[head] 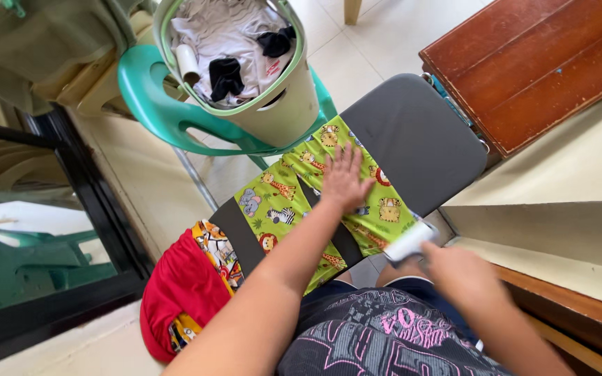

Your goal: The person uses a lint roller to remove debris from both sides of a pair of green patterned shorts on a bench and then folds the shorts.

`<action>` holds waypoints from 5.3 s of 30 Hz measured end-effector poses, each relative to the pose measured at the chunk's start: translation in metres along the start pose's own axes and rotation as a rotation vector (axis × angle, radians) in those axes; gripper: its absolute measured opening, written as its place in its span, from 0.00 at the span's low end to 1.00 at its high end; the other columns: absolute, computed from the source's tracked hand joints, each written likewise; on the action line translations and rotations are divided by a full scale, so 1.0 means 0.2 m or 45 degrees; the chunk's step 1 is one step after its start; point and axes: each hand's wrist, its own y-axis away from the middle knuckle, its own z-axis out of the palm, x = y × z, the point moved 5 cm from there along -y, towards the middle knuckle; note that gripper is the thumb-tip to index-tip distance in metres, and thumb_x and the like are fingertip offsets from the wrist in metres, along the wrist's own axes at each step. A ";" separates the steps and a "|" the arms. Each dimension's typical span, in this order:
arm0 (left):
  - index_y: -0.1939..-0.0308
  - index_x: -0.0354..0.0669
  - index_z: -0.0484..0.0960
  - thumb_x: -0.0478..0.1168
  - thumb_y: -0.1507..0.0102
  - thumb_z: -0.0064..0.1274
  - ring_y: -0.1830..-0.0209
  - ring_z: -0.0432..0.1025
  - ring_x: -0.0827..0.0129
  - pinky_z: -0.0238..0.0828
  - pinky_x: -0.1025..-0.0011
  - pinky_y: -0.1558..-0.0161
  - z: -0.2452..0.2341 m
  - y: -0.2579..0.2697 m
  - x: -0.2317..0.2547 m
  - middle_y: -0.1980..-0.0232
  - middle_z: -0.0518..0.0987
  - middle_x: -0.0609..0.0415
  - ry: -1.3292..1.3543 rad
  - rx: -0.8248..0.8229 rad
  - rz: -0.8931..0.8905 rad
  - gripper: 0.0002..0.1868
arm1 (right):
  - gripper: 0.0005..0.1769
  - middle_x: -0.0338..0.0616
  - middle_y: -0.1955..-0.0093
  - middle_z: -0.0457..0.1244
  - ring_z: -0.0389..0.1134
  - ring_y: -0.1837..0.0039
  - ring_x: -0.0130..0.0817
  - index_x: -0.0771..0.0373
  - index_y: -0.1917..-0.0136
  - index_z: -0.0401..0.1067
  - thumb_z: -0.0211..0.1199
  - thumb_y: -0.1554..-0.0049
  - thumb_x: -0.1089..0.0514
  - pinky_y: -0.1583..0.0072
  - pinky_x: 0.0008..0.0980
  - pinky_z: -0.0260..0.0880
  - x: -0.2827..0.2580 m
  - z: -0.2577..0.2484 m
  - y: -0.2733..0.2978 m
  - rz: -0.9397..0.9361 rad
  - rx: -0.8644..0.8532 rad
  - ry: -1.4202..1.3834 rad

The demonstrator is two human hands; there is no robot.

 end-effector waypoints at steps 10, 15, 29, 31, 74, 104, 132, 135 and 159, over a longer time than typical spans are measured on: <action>0.41 0.45 0.77 0.56 0.33 0.45 0.29 0.64 0.50 0.60 0.51 0.31 0.32 0.69 0.43 0.39 0.76 0.49 0.339 0.208 0.974 0.24 | 0.20 0.60 0.52 0.68 0.72 0.54 0.62 0.61 0.38 0.63 0.57 0.38 0.48 0.52 0.55 0.73 -0.51 -0.58 -0.62 -0.235 0.771 -0.348; 0.64 0.45 0.73 0.36 0.36 0.51 0.60 0.72 0.52 0.72 0.58 0.53 0.04 0.76 -0.04 0.64 0.75 0.50 0.728 1.074 0.560 0.03 | 0.29 0.61 0.56 0.67 0.72 0.56 0.59 0.64 0.26 0.59 0.54 0.39 0.54 0.55 0.54 0.73 -0.53 -0.28 -0.64 -0.390 0.846 -0.410; 0.17 0.44 0.51 0.70 0.29 0.31 0.14 0.33 0.46 0.19 0.48 0.19 0.29 0.50 0.21 0.16 0.47 0.35 -0.096 -0.199 0.323 0.46 | 0.04 0.52 0.57 0.70 0.74 0.52 0.49 0.61 0.60 0.73 0.60 0.46 0.59 0.48 0.48 0.75 -0.27 -0.50 -0.19 -0.422 0.413 0.046; 0.31 0.38 0.69 0.67 0.39 0.43 0.22 0.57 0.49 0.45 0.47 0.25 0.25 0.70 0.33 0.27 0.68 0.39 0.073 0.540 0.654 0.43 | 0.08 0.57 0.59 0.68 0.72 0.53 0.57 0.63 0.52 0.68 0.57 0.45 0.59 0.52 0.53 0.72 -0.51 -0.57 -0.41 -0.483 0.619 -0.235; 0.25 0.44 0.51 0.70 0.35 0.31 0.19 0.42 0.46 0.33 0.45 0.26 0.11 0.21 0.04 0.19 0.51 0.42 -0.064 0.497 0.185 0.45 | 0.09 0.51 0.54 0.71 0.74 0.49 0.49 0.58 0.53 0.77 0.58 0.44 0.56 0.47 0.48 0.76 0.00 -0.25 -0.06 -0.167 0.034 0.226; 0.33 0.45 0.71 0.63 0.36 0.46 0.25 0.60 0.50 0.54 0.50 0.28 0.30 0.62 0.47 0.28 0.68 0.43 0.354 0.352 0.527 0.35 | 0.22 0.62 0.55 0.69 0.72 0.51 0.60 0.65 0.35 0.62 0.56 0.39 0.53 0.50 0.54 0.71 -0.70 -0.77 -0.70 -0.540 0.634 -0.305; 0.66 0.42 0.77 0.35 0.43 0.55 0.61 0.73 0.54 0.73 0.58 0.56 0.18 1.24 -0.23 0.62 0.78 0.47 0.595 1.028 0.446 0.03 | 0.31 0.65 0.55 0.67 0.72 0.54 0.60 0.67 0.23 0.54 0.49 0.39 0.64 0.53 0.53 0.73 -1.31 -0.16 -0.50 -0.645 0.630 -0.280; 0.64 0.43 0.75 0.37 0.34 0.49 0.54 0.73 0.53 0.70 0.56 0.44 0.04 1.23 -0.48 0.59 0.78 0.49 0.573 1.322 0.189 0.04 | 0.36 0.62 0.57 0.67 0.72 0.55 0.59 0.68 0.27 0.54 0.58 0.47 0.58 0.53 0.54 0.73 -1.01 0.07 -0.28 -0.611 0.377 -0.202; 0.71 0.46 0.79 0.41 0.36 0.56 0.68 0.77 0.58 0.77 0.61 0.62 -0.05 1.52 -0.42 0.68 0.78 0.54 0.699 1.322 0.613 0.09 | 0.23 0.59 0.61 0.69 0.74 0.56 0.56 0.70 0.37 0.60 0.53 0.45 0.62 0.54 0.52 0.74 -1.13 0.17 -0.10 -0.717 0.292 -0.046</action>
